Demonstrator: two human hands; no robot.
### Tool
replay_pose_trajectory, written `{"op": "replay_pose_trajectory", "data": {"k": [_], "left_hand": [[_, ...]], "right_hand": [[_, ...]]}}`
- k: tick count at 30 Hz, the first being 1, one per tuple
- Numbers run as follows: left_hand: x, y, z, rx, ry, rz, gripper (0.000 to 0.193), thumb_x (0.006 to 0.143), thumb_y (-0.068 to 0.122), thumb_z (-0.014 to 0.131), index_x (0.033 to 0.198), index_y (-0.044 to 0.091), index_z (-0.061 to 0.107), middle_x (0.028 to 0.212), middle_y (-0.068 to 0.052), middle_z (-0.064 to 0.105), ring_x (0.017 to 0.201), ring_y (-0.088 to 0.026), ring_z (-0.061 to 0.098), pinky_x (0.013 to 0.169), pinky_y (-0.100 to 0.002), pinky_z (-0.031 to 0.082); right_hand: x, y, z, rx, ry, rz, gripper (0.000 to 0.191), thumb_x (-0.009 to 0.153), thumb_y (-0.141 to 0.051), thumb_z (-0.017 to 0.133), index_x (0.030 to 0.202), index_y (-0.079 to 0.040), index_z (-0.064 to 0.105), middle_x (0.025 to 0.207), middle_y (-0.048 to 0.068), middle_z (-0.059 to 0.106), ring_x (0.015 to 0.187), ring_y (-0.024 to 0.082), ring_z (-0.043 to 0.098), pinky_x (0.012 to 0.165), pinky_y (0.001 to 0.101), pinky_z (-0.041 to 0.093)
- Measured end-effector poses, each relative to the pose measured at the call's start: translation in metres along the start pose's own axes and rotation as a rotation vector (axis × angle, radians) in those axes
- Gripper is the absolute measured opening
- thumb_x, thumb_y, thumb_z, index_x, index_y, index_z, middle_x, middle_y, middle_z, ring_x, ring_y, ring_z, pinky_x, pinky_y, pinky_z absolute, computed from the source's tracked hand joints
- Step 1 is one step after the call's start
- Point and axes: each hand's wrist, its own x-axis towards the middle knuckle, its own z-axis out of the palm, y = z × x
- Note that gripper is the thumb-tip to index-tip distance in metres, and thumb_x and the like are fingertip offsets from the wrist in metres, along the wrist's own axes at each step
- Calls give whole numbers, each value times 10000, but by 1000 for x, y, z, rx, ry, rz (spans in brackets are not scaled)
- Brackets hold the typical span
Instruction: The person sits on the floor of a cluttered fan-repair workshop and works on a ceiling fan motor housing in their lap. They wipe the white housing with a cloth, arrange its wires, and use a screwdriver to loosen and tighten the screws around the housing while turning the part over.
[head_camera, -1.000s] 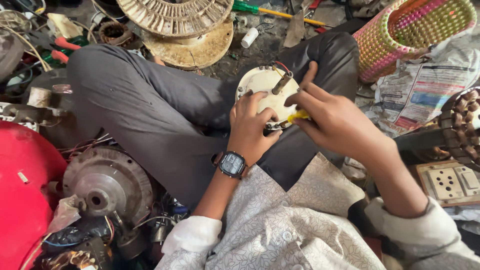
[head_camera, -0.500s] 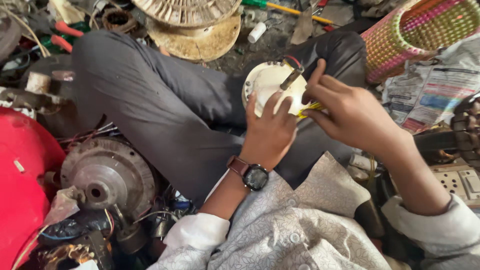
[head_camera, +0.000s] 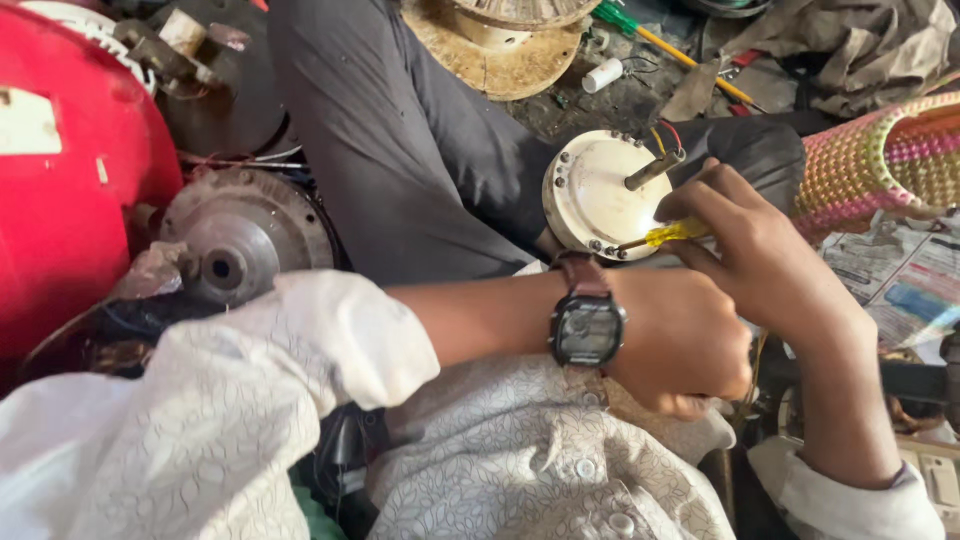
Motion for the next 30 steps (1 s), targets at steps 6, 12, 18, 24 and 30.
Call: {"op": "replay_pose_trajectory", "data": {"k": [6,12,18,24,30], "left_hand": [[11,-3,-9,-34,-69,0,107,686,221,721,668,117,708,609,-103,672,608,-343,700,544,-478,534],[6,-5,-10,-63,-79,-10,190,755,269,707,664,104,686,635,-99,684,594,-346,689,552,-493,526],[-78,-26,-56,-44,370,-654,203,797,270,727,792,77,666,757,-126,663,734,-349,666,644,-476,489],[-113,-60,-13,-460,619,-966,285,884,129,672,1165,94,696,954,-15,765,740,-164,640,636,-322,480],[-115,-99,22,-687,711,-932,198,953,121,648,1129,39,687,996,-2,737,903,-76,691,785,-242,558]], "right_hand": [[-1,7,4,-87,-2,157,352,873,-130,794,1148,-5,613,1049,142,645,898,343,711,738,418,560],[-3,8,4,-19,-16,116,443,776,-43,722,1196,15,592,1189,223,627,1002,381,682,817,443,566],[10,9,-1,-39,-92,116,429,786,-60,733,1177,12,572,1033,200,643,954,414,668,800,480,535],[17,3,-8,-34,-93,2,427,799,-97,709,1215,-42,631,997,162,651,872,392,680,732,481,538],[13,14,6,-100,-43,-19,447,785,-158,723,1197,-21,617,1002,180,602,838,396,674,706,484,536]]}}
